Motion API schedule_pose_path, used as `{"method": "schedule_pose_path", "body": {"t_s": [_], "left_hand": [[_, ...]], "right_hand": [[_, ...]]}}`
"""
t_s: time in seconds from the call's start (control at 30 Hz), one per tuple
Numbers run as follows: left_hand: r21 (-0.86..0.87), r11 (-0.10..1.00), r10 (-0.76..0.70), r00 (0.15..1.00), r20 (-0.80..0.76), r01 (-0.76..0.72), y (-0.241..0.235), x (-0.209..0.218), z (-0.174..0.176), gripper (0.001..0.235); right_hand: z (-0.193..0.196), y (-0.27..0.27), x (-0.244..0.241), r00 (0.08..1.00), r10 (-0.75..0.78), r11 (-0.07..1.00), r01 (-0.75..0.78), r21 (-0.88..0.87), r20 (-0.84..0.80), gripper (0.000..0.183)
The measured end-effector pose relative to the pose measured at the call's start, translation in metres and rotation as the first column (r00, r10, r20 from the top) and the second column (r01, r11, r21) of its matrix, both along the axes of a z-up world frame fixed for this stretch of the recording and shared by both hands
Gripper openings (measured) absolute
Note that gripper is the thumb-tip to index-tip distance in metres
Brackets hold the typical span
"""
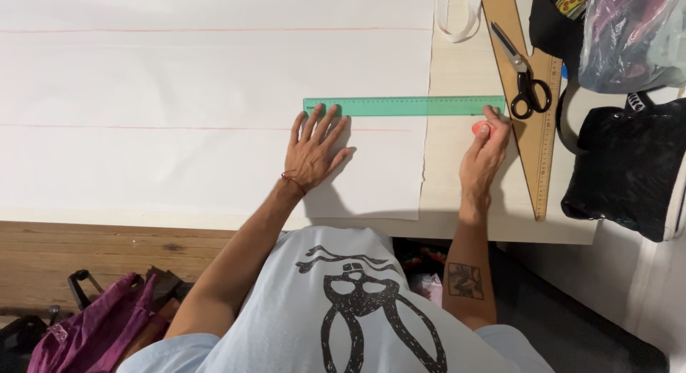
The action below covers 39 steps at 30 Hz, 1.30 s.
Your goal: Marking lines on a large sheet of material with a ruler and chalk, then cutting it with scissors
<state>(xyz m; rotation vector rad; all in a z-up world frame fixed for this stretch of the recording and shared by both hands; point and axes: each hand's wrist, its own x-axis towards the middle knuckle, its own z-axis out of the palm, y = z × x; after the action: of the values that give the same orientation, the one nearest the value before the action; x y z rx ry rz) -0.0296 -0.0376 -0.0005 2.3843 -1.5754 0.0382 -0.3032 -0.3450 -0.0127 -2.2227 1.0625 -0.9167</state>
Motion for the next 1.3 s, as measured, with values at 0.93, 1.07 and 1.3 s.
{"method": "schedule_pose_path", "body": {"t_s": [0.93, 1.07, 1.3], "left_hand": [[-0.009, 0.989, 0.147, 0.988, 0.04, -0.146, 0.044, 0.028, 0.003, 0.069], [-0.019, 0.989, 0.147, 0.989, 0.033, -0.146, 0.036, 0.03, 0.004, 0.069], [-0.001, 0.987, 0.162, 0.987, 0.013, -0.162, 0.014, 0.036, 0.01, 0.073]], "right_hand": [[0.039, 0.043, 0.028, 0.952, 0.305, 0.952, -0.304, -0.022, 0.031, 0.026], [0.026, 0.039, 0.032, 0.954, 0.298, 0.953, -0.296, -0.055, 0.024, 0.027], [0.016, 0.031, 0.044, 0.954, 0.299, 0.951, -0.298, -0.082, 0.002, 0.026]]}}
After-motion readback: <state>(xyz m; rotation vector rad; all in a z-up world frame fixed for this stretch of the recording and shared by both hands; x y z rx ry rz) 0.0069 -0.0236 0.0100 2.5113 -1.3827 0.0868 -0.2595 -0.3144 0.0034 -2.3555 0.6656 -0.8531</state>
